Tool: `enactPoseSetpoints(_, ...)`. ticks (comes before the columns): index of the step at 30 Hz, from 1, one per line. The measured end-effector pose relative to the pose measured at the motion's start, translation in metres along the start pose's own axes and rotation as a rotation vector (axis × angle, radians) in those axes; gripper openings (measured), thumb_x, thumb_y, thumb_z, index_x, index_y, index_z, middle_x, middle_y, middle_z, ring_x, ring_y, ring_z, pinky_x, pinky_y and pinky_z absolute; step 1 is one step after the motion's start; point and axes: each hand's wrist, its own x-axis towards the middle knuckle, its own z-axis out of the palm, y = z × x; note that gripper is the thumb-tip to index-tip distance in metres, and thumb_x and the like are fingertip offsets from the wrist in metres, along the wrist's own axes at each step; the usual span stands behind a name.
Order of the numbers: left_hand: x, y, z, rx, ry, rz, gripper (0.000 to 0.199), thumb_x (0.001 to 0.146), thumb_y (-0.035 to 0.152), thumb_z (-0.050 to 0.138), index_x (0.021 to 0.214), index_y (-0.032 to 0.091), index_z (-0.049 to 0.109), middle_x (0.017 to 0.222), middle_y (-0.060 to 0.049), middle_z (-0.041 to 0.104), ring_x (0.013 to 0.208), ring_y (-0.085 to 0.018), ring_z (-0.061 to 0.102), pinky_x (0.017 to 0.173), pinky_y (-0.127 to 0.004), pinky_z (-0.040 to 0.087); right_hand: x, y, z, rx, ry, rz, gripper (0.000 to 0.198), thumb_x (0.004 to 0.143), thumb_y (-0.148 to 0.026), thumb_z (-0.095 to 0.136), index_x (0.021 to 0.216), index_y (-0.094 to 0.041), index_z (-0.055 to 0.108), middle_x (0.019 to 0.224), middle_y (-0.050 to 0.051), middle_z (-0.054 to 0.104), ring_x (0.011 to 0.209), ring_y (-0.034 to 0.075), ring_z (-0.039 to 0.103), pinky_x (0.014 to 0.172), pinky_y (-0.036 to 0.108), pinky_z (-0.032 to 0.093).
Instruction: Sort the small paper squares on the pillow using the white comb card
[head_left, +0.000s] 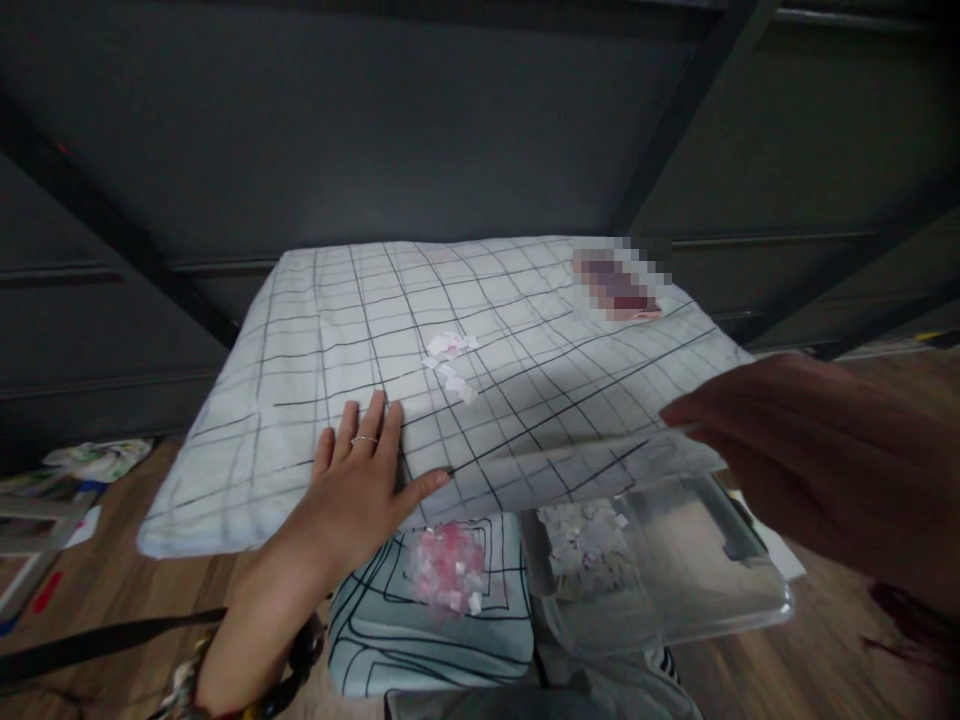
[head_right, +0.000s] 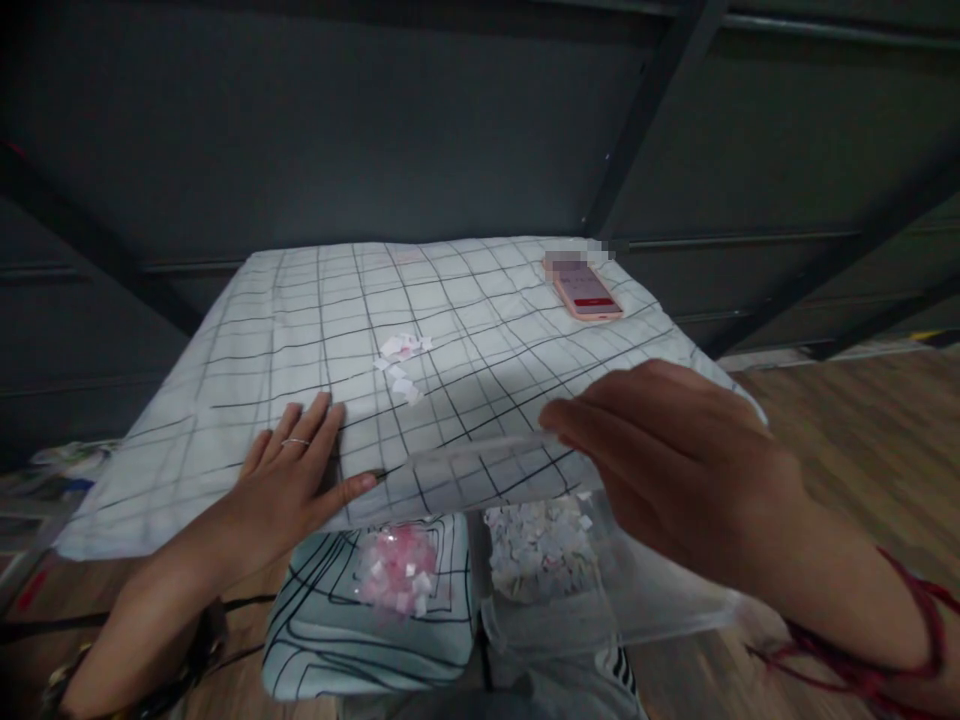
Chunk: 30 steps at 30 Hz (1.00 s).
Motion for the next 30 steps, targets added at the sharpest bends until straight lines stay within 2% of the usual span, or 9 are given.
enactPoseSetpoints(4, 0.012, 0.013, -0.007, -0.027, 0.075, -0.004, 0.081, 0.086, 0.061, 0.031, 0.145, 0.009, 0.014, 0.152, -0.014, 0.004, 0.138, -0.035, 0.001, 0.109, -0.054, 0.018, 0.029, 0.030, 0.026, -0.193, 0.059, -0.013, 0.011, 0.086, -0.014, 0.045, 0.086, -0.017, 0.056, 0.066, 0.002, 0.060, 0.061, 0.015, 0.053, 0.056, 0.028, 0.038)
enactPoseSetpoints(7, 0.021, 0.023, -0.011, -0.037, 0.086, 0.005, 0.081, 0.087, 0.060, 0.031, 0.144, 0.006, 0.014, 0.152, -0.016, 0.005, 0.138, -0.036, 0.002, 0.109, -0.054, 0.018, 0.051, 0.047, 0.055, -0.217, 0.044, -0.015, 0.018, 0.084, -0.014, 0.042, 0.087, -0.017, 0.059, 0.071, 0.003, 0.063, 0.067, 0.016, 0.055, 0.064, 0.029, 0.039)
enactPoseSetpoints(12, 0.028, 0.025, -0.005, -0.025, 0.106, 0.030, 0.082, 0.086, 0.061, 0.032, 0.144, 0.006, 0.017, 0.152, -0.017, 0.009, 0.138, -0.038, 0.006, 0.108, -0.054, 0.022, 0.073, 0.050, 0.083, -0.243, -0.075, -0.024, 0.023, 0.083, -0.010, 0.040, 0.090, -0.017, 0.061, 0.075, 0.004, 0.064, 0.073, 0.016, 0.056, 0.066, 0.029, 0.037)
enactPoseSetpoints(15, 0.028, 0.023, 0.000, -0.016, 0.113, 0.039, 0.082, 0.086, 0.062, 0.032, 0.143, 0.005, 0.018, 0.151, -0.017, 0.010, 0.137, -0.038, 0.008, 0.108, -0.056, 0.021, 0.074, 0.047, 0.082, -0.238, -0.111, -0.031, 0.025, 0.081, -0.007, 0.039, 0.086, -0.017, 0.061, 0.073, 0.003, 0.063, 0.071, 0.016, 0.055, 0.065, 0.028, 0.035)
enactPoseSetpoints(20, 0.024, 0.021, -0.002, 0.002, 0.066, 0.040, 0.082, 0.086, 0.061, 0.032, 0.144, 0.005, 0.016, 0.152, -0.016, 0.008, 0.138, -0.037, 0.005, 0.109, -0.054, 0.019, 0.065, 0.047, 0.060, -0.220, -0.113, -0.036, 0.023, 0.078, -0.007, 0.039, 0.078, -0.019, 0.059, 0.067, 0.002, 0.059, 0.065, 0.015, 0.051, 0.066, 0.030, 0.034)
enactPoseSetpoints(23, 0.024, 0.021, -0.001, -0.003, 0.087, 0.045, 0.083, 0.085, 0.062, 0.031, 0.143, 0.005, 0.018, 0.151, -0.017, 0.011, 0.137, -0.038, 0.008, 0.108, -0.054, 0.021, 0.062, 0.046, 0.054, -0.223, -0.098, -0.001, 0.022, 0.079, -0.009, 0.039, 0.079, -0.019, 0.058, 0.065, 0.002, 0.058, 0.063, 0.015, 0.049, 0.065, 0.030, 0.033)
enactPoseSetpoints(26, 0.025, 0.020, 0.001, -0.015, 0.135, 0.059, 0.083, 0.084, 0.064, 0.030, 0.143, 0.006, 0.022, 0.151, -0.018, 0.015, 0.137, -0.038, 0.012, 0.106, -0.055, 0.024, 0.061, 0.045, 0.055, -0.214, -0.153, 0.023, 0.023, 0.076, -0.006, 0.040, 0.079, -0.020, 0.058, 0.067, 0.001, 0.058, 0.066, 0.015, 0.051, 0.067, 0.030, 0.034)
enactPoseSetpoints(30, 0.026, 0.019, 0.002, -0.022, 0.146, 0.061, 0.082, 0.085, 0.062, 0.032, 0.143, 0.005, 0.022, 0.151, -0.018, 0.015, 0.137, -0.038, 0.012, 0.106, -0.056, 0.023, 0.052, 0.048, 0.052, -0.180, -0.124, -0.053, 0.024, 0.075, -0.005, 0.040, 0.081, -0.021, 0.057, 0.064, 0.000, 0.057, 0.063, 0.014, 0.050, 0.065, 0.028, 0.035)
